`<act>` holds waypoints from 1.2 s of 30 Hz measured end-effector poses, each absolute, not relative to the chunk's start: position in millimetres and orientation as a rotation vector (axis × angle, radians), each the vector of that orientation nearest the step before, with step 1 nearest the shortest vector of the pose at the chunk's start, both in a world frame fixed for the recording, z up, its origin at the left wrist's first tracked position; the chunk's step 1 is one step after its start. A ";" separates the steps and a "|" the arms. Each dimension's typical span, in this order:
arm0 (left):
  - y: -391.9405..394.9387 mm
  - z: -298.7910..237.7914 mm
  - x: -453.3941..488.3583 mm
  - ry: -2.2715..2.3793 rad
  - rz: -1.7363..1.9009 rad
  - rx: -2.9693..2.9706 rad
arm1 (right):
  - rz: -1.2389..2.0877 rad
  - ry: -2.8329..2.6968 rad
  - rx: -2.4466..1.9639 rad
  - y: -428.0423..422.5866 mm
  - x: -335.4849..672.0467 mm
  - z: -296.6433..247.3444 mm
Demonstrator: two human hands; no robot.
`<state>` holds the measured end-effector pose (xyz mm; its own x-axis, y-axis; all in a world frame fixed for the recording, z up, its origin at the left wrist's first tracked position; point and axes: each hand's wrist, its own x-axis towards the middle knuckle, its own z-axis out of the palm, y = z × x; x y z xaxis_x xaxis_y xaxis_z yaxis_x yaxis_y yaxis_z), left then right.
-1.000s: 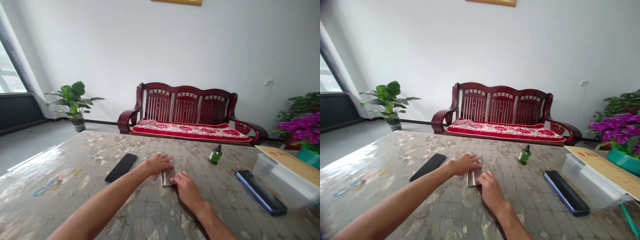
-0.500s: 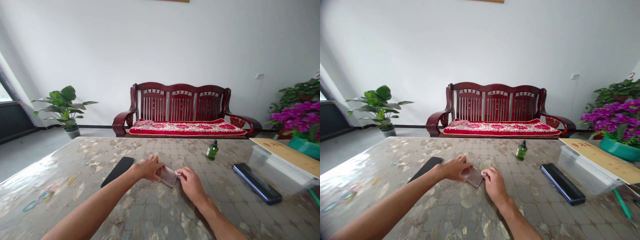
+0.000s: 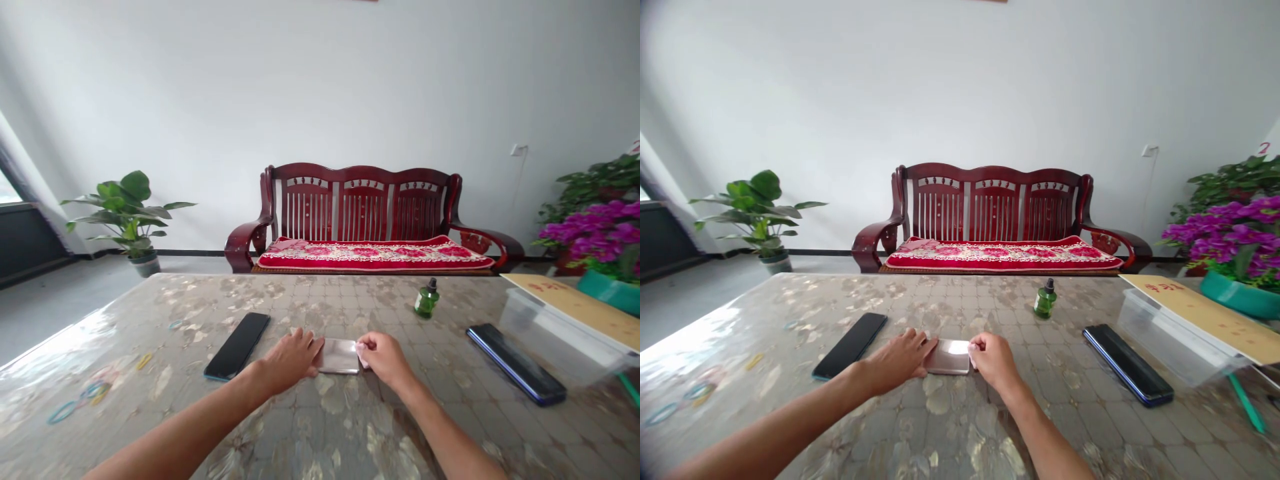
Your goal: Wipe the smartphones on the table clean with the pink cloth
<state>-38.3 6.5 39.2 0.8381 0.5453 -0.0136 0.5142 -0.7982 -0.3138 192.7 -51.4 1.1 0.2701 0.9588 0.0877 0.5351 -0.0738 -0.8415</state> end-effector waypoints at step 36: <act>0.4 67.8 -30.7 -1.083 -0.092 -2.980 | -0.296 -1.751 -1.274 -60.2 183.2 24.4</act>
<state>-30.7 0.4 67.8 0.7651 0.6424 0.0441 0.6406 -0.7663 0.0489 183.2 -60.2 24.4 -0.0410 0.6259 0.7788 0.8469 0.4354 -0.3053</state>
